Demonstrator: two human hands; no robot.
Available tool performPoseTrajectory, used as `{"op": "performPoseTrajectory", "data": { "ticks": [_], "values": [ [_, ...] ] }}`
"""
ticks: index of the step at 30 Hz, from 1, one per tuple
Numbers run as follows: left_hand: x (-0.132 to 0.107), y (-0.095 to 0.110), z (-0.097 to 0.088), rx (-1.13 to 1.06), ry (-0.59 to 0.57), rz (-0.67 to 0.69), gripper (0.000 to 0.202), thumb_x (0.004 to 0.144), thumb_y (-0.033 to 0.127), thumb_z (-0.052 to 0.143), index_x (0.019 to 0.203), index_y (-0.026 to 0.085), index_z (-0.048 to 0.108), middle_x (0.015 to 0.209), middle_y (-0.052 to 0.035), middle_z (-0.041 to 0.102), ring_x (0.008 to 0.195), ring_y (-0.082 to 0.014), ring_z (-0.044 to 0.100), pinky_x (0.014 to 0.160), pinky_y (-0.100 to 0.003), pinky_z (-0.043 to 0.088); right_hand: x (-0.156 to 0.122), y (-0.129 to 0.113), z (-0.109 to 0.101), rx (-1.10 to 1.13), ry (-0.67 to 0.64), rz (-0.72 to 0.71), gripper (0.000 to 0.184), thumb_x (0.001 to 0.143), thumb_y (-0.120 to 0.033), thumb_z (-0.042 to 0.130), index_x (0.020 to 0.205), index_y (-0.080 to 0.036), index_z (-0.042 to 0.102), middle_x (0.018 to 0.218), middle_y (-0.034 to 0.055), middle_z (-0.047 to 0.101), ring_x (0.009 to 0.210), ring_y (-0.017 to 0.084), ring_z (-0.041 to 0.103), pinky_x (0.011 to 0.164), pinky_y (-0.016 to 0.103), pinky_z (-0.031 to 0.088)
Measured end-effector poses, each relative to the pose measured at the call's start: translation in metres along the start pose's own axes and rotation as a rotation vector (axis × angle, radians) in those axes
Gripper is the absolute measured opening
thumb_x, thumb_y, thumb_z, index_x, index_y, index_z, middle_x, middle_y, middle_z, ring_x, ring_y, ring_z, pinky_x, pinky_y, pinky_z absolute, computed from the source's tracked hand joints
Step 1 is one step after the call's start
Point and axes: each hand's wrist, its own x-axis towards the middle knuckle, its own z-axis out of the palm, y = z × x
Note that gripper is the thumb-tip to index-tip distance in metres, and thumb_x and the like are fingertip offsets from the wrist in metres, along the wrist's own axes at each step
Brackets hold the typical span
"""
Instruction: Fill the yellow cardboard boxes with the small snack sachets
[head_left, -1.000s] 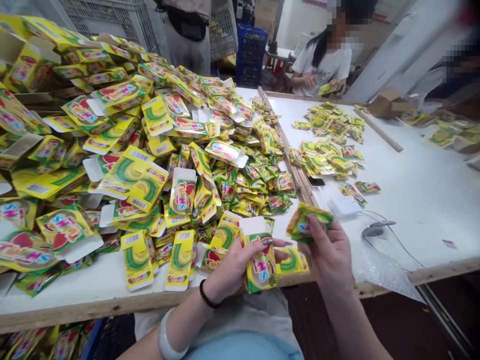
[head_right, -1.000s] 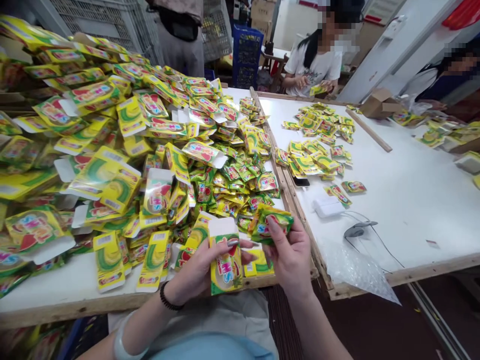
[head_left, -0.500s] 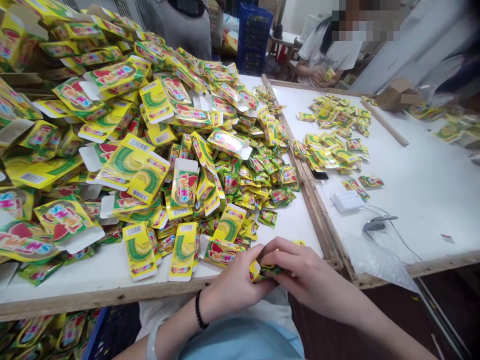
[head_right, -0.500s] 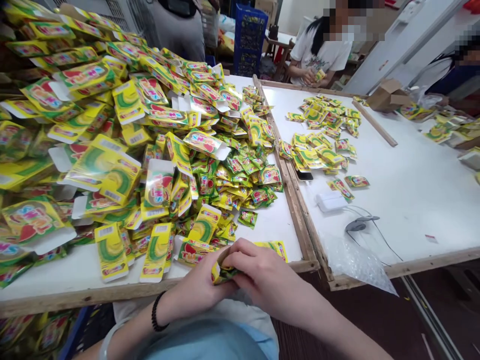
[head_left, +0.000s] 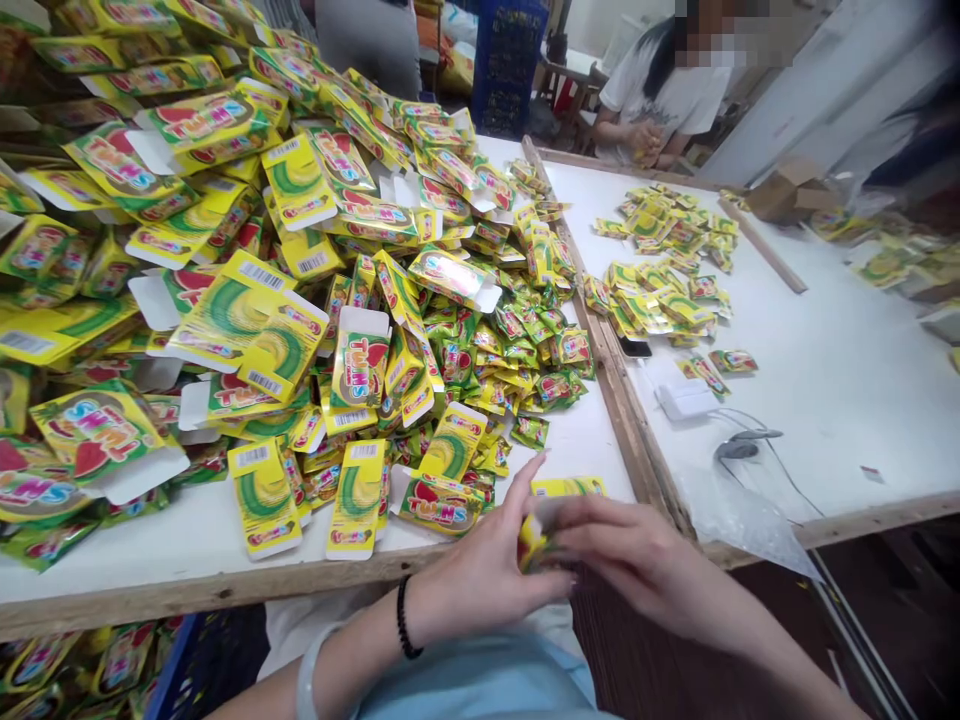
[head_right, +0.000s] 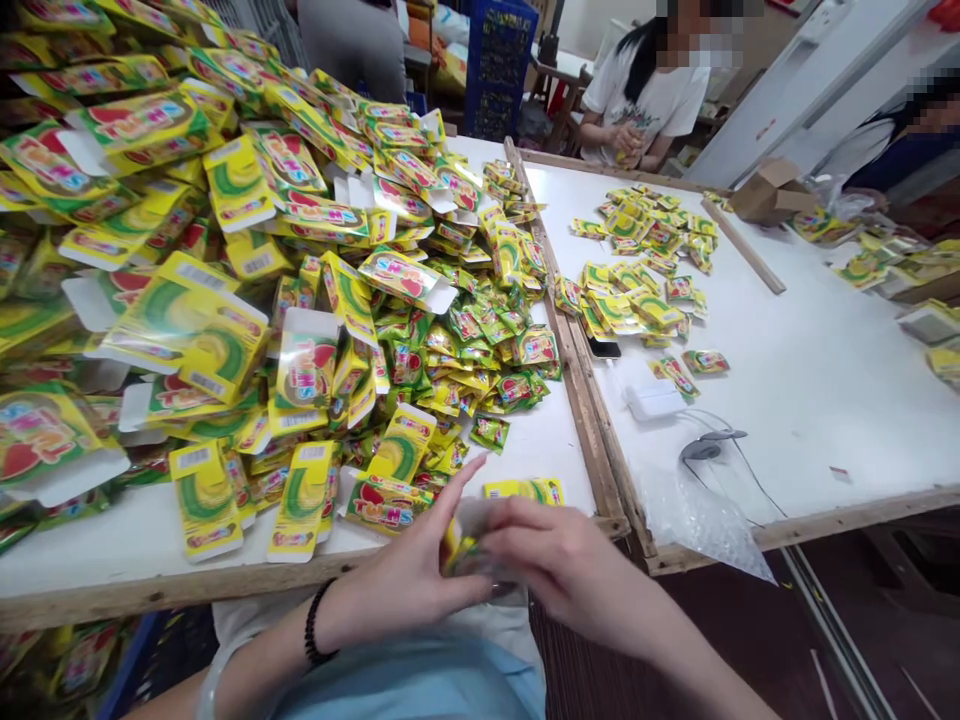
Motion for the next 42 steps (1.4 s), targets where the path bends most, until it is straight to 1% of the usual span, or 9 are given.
{"op": "performPoseTrajectory", "data": {
  "ticks": [5, 7, 12, 16, 22, 26, 34, 39, 42],
  "values": [
    [0.03, -0.013, -0.008, 0.746, 0.242, 0.054, 0.047, 0.088, 0.035, 0.047, 0.13, 0.017, 0.041, 0.12, -0.0148, 0.052, 0.11, -0.0292, 0.049, 0.09, -0.043, 0.04, -0.001, 0.055, -0.055, -0.661, 0.877, 0.209, 0.029, 0.084, -0.03, 0.058, 0.112, -0.022, 0.059, 0.112, 0.0096, 0.058, 0.076, 0.018, 0.061, 0.068, 0.031, 0.048],
    [0.042, -0.02, -0.008, 1.032, 0.249, -0.007, 0.043, 0.085, 0.03, 0.05, 0.124, 0.011, 0.047, 0.115, -0.0182, 0.053, 0.104, -0.0324, 0.05, 0.082, -0.044, 0.043, 0.012, 0.076, -0.055, -0.769, 0.982, 0.324, 0.041, 0.08, -0.041, 0.061, 0.112, -0.017, 0.057, 0.105, 0.0112, 0.059, 0.063, 0.015, 0.055, 0.061, 0.031, 0.044],
    [0.057, -0.025, 0.0, 1.294, 0.16, -0.027, 0.034, 0.083, 0.008, 0.042, 0.115, 0.005, 0.053, 0.108, -0.0199, 0.054, 0.093, -0.0296, 0.054, 0.068, -0.038, 0.045, 0.057, 0.107, 0.005, -0.255, 0.511, 0.347, 0.028, 0.074, -0.044, 0.066, 0.087, -0.02, 0.06, 0.081, 0.0037, 0.059, 0.069, 0.017, 0.054, 0.063, 0.029, 0.041],
    [0.056, -0.022, -0.008, 1.321, 0.076, -0.015, 0.026, 0.083, 0.003, 0.037, 0.098, 0.006, 0.058, 0.093, -0.0159, 0.055, 0.081, -0.0251, 0.056, 0.06, -0.033, 0.044, 0.064, 0.118, 0.033, -0.061, 0.519, 0.376, 0.025, 0.068, -0.038, 0.07, 0.077, -0.02, 0.056, 0.076, 0.0005, 0.057, 0.065, 0.015, 0.052, 0.06, 0.028, 0.04],
    [0.052, -0.027, -0.034, 1.274, 0.073, 0.042, 0.017, 0.082, 0.004, 0.043, 0.089, 0.013, 0.056, 0.096, -0.0107, 0.054, 0.084, -0.0215, 0.055, 0.068, -0.032, 0.046, 0.041, 0.124, 0.029, 0.286, 0.634, 0.419, 0.031, 0.078, -0.045, 0.06, 0.092, -0.02, 0.048, 0.06, -0.0038, 0.058, 0.051, 0.014, 0.055, 0.049, 0.026, 0.044],
    [0.048, -0.022, -0.04, 1.26, 0.113, 0.124, 0.016, 0.086, 0.009, 0.043, 0.092, 0.015, 0.056, 0.098, -0.0103, 0.055, 0.09, -0.0233, 0.054, 0.074, -0.035, 0.046, 0.032, 0.117, 0.032, 0.491, 0.668, 0.431, 0.036, 0.076, -0.047, 0.062, 0.097, -0.018, 0.054, 0.072, 0.0016, 0.067, 0.053, 0.013, 0.058, 0.05, 0.027, 0.05],
    [0.064, -0.018, -0.063, 1.233, 0.438, 0.365, 0.03, 0.086, 0.012, 0.048, 0.113, 0.02, 0.058, 0.139, -0.0123, 0.042, 0.134, -0.0316, 0.027, 0.107, -0.051, 0.024, 0.038, 0.095, 0.042, 0.644, 0.658, 0.361, 0.021, 0.076, -0.039, 0.066, 0.082, -0.02, 0.064, 0.074, 0.001, 0.065, 0.064, 0.014, 0.061, 0.053, 0.026, 0.051],
    [0.067, -0.009, -0.071, 0.858, 0.361, 0.383, 0.022, 0.091, 0.017, 0.043, 0.101, 0.017, 0.062, 0.108, -0.0074, 0.067, 0.114, -0.0234, 0.053, 0.096, -0.038, 0.04, 0.039, 0.063, 0.026, 0.442, 0.623, 0.138, 0.007, 0.079, -0.028, 0.066, 0.078, -0.022, 0.068, 0.132, 0.0052, 0.049, 0.127, 0.024, 0.04, 0.1, 0.038, 0.04],
    [0.061, 0.0, -0.063, 0.57, 0.128, 0.293, 0.024, 0.092, 0.023, 0.041, 0.102, 0.019, 0.062, 0.092, -0.0043, 0.069, 0.085, -0.0165, 0.064, 0.076, -0.026, 0.047, 0.039, 0.044, 0.01, 0.281, 0.487, 0.038, 0.008, 0.083, -0.023, 0.06, 0.084, -0.023, 0.068, 0.14, 0.0051, 0.042, 0.13, 0.025, 0.036, 0.103, 0.043, 0.035]
  ]
}}
